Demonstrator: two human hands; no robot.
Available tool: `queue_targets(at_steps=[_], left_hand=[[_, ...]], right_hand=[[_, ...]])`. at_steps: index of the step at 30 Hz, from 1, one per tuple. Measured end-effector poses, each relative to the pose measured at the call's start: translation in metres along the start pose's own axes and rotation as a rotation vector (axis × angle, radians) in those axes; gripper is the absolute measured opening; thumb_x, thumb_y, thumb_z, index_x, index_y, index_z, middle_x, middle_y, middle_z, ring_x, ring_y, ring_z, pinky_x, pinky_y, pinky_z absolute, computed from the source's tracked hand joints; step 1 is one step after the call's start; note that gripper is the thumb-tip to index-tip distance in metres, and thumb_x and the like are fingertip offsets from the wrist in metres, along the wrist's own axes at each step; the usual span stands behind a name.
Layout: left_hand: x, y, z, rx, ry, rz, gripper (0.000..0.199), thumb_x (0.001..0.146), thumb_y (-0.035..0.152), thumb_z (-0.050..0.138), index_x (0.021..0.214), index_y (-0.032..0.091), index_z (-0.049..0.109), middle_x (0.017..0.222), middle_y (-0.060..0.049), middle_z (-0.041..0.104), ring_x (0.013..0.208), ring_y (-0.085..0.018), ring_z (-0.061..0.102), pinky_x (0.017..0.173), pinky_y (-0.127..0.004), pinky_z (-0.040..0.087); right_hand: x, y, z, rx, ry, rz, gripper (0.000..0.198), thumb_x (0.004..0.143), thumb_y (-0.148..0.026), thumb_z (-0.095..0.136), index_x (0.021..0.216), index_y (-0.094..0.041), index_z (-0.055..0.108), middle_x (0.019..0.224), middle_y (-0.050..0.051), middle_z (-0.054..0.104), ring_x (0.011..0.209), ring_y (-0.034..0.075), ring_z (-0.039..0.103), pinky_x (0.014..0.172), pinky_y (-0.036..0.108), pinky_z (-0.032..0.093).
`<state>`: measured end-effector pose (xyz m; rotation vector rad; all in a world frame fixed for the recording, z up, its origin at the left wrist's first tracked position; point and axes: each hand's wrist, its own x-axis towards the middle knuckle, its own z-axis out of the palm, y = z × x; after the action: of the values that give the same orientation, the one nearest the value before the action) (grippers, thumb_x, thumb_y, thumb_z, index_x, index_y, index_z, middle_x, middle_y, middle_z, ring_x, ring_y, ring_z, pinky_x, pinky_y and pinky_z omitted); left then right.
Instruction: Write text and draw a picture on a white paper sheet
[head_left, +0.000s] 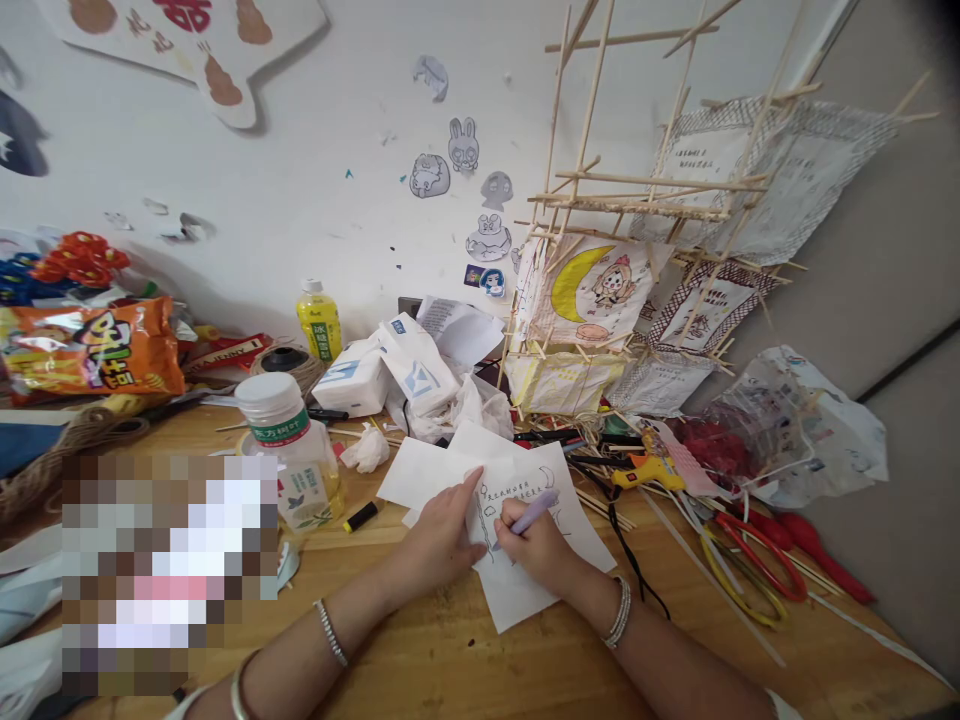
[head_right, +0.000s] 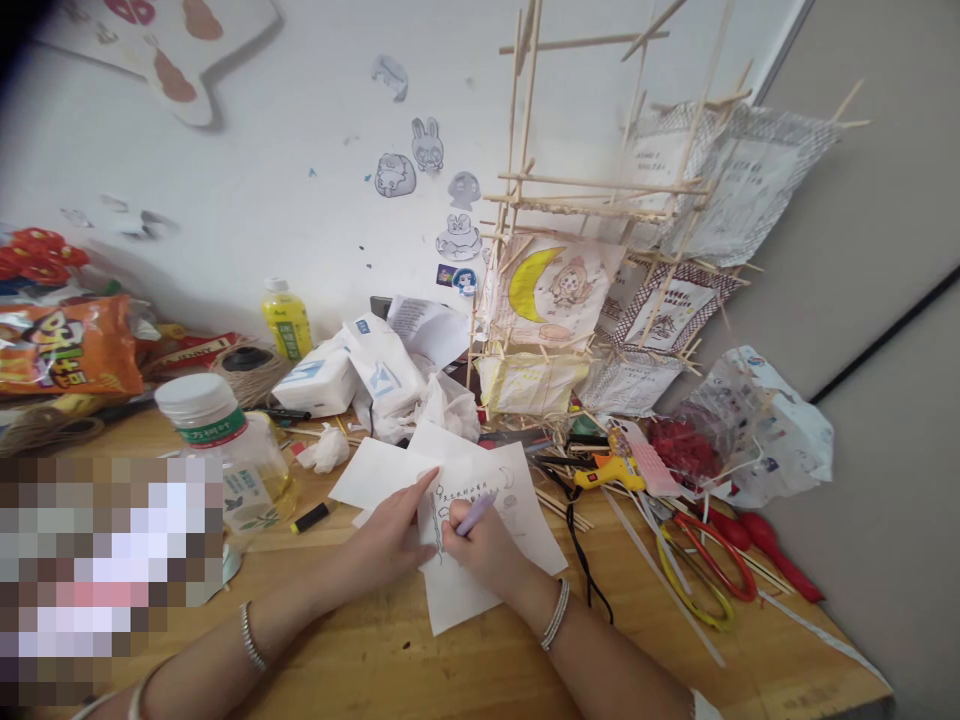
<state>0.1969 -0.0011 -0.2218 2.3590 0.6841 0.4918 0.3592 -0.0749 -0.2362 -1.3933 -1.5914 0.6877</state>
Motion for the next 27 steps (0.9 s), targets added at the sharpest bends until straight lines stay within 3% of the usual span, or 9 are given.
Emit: queue_targets(at_steps=[23, 27], left_hand=[[0.0009, -0.0041, 0.0027, -0.011, 0.007, 0.01, 0.087, 0.068, 0.014, 0.062, 0.14, 0.022, 0.014, 0.132, -0.013, 0.041, 0.119, -0.028, 0.038, 0.098, -0.045, 0.031], [0.0008, -0.0037, 0.0029, -0.014, 0.012, 0.007, 0.086, 0.068, 0.013, 0.061, 0.14, 0.021, 0.015, 0.129, -0.014, 0.043, 0.118, -0.028, 0.039, 0.096, -0.043, 0.033]], right_hand=[[0.0007, 0.0021, 0.0015, -0.022, -0.006, 0.013, 0.028, 0.073, -0.015, 0.046, 0.055, -0.021, 0.025, 0.051, -0.007, 0.027, 0.05, 0.01, 0.029, 0.047, 0.023, 0.022], [0.0005, -0.0014, -0.0003, 0.015, 0.053, 0.015, 0.027, 0.072, -0.017, 0.046, 0.055, -0.022, 0.027, 0.05, -0.006, 0.032, 0.049, 0.01, 0.033, 0.047, 0.023, 0.026]])
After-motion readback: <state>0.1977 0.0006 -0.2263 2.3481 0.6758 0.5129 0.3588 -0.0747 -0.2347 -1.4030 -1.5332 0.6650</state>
